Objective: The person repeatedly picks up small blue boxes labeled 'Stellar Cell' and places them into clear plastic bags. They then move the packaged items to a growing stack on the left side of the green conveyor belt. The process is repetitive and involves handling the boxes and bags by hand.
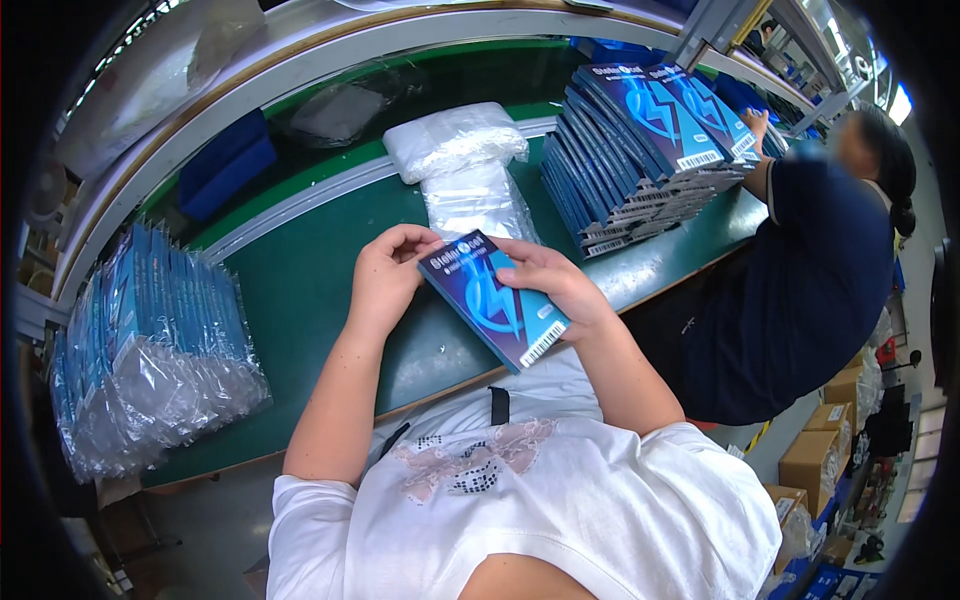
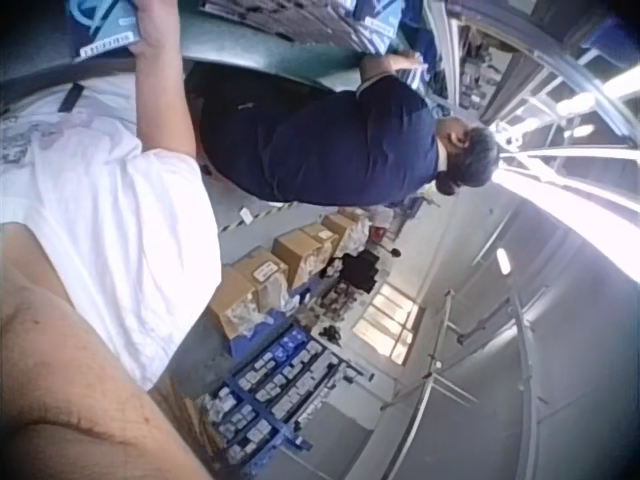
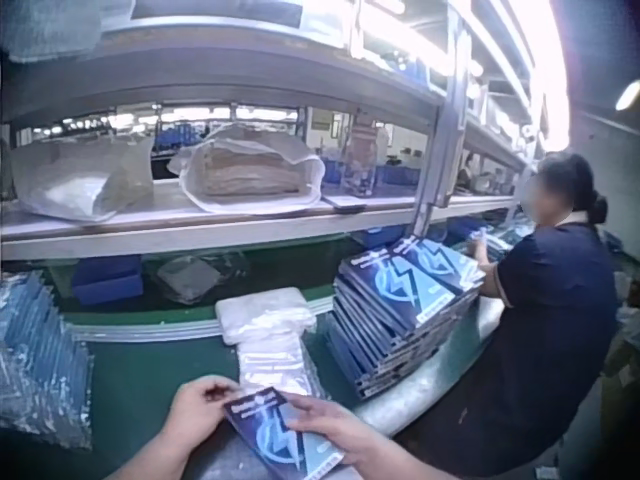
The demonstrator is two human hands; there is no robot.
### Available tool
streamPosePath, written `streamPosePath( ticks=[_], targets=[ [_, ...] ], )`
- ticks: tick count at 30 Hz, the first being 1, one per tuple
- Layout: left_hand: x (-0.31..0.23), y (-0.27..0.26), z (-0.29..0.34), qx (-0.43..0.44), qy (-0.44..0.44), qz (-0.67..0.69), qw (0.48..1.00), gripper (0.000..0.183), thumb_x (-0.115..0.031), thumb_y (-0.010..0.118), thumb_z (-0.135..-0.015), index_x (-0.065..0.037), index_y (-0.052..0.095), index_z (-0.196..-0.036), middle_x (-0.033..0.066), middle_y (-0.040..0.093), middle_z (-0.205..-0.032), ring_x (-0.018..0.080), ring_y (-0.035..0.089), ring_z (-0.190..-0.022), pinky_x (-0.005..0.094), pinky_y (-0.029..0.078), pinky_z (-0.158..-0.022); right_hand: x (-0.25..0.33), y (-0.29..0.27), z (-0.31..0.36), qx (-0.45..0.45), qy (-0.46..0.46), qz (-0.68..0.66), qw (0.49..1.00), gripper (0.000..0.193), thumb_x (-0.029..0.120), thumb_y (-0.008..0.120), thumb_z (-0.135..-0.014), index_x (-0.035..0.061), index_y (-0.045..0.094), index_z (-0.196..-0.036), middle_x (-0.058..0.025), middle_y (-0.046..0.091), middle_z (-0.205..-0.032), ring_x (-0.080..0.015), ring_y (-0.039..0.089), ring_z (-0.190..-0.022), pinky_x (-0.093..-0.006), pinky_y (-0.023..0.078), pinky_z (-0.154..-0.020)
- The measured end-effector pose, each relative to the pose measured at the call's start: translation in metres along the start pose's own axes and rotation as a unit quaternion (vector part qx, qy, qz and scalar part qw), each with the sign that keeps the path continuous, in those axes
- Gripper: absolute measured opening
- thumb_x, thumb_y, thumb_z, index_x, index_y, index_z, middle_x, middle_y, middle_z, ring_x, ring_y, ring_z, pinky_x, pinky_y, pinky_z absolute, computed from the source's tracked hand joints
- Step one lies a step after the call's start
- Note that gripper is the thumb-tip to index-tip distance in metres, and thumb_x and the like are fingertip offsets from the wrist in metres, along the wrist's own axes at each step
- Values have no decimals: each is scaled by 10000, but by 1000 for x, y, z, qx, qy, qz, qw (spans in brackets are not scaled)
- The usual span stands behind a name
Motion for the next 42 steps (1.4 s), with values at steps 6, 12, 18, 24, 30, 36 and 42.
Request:
streamPosePath(
  ticks=[6,12,18,24,30,36,42],
  targets=[
    [-2,-2,2,-13,58,-18,998,91,-5,627,-798,3,637,-889,21,616,-813,75,576,-730,220,477,-673,0,-17,8,-105,-23,78,991,535,39,601,-832,-127,387,-1293,-161,628,-1033,-169,660,-851,-274,550,-739],
    [-26,1,14,-11,152,-122,981,105,9,627,-800,11,625,-905,36,604,-840,95,586,-753,225,489,-692,2,-18,14,-185,-89,82,975,360,51,604,-858,-104,487,-1162,-127,639,-961,-133,629,-832,-252,512,-733],
    [-44,17,29,74,227,-76,968,142,-10,656,-804,0,633,-944,41,604,-849,106,605,-783,232,496,-711,9,-37,21,-303,-168,115,931,154,96,697,-822,-12,589,-843,-76,633,-789,-94,584,-699,-222,453,-615],
    [-1,39,27,104,-71,354,927,383,-231,688,-852,2,519,-1105,71,611,-980,125,605,-887,261,504,-778,15,0,32,-266,-267,188,907,157,100,652,-867,9,616,-744,9,588,-709,-29,483,-624,-184,371,-556],
    [-4,24,24,134,-25,456,880,297,-10,510,-884,26,479,-1178,120,597,-1101,195,617,-988,349,507,-882,13,26,18,-160,-170,413,880,708,78,765,-732,-67,392,-1316,-80,623,-932,-87,580,-734,-182,436,-598],
    [-32,46,67,259,-17,460,849,333,-115,510,-942,26,461,-1240,131,572,-1172,222,564,-1111,378,489,-934,49,71,31,-144,-377,499,767,733,-110,617,-702,-4,366,-1383,-114,594,-1014,-164,606,-908,-258,479,-782],
    [-23,39,87,314,-73,310,894,335,-239,514,-960,8,531,-1185,122,572,-1170,218,565,-1102,383,483,-929,72,103,77,-164,-569,457,664,204,-89,412,-719,-4,547,-846,-105,536,-840,-155,473,-727,-257,383,-641]
  ],
)
Point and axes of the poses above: each hand's wrist, its own z-axis away from the middle knuckle, its own y-axis out of the palm, x = y × z, the point moved 8 cm from there along -z, towards the middle knuckle
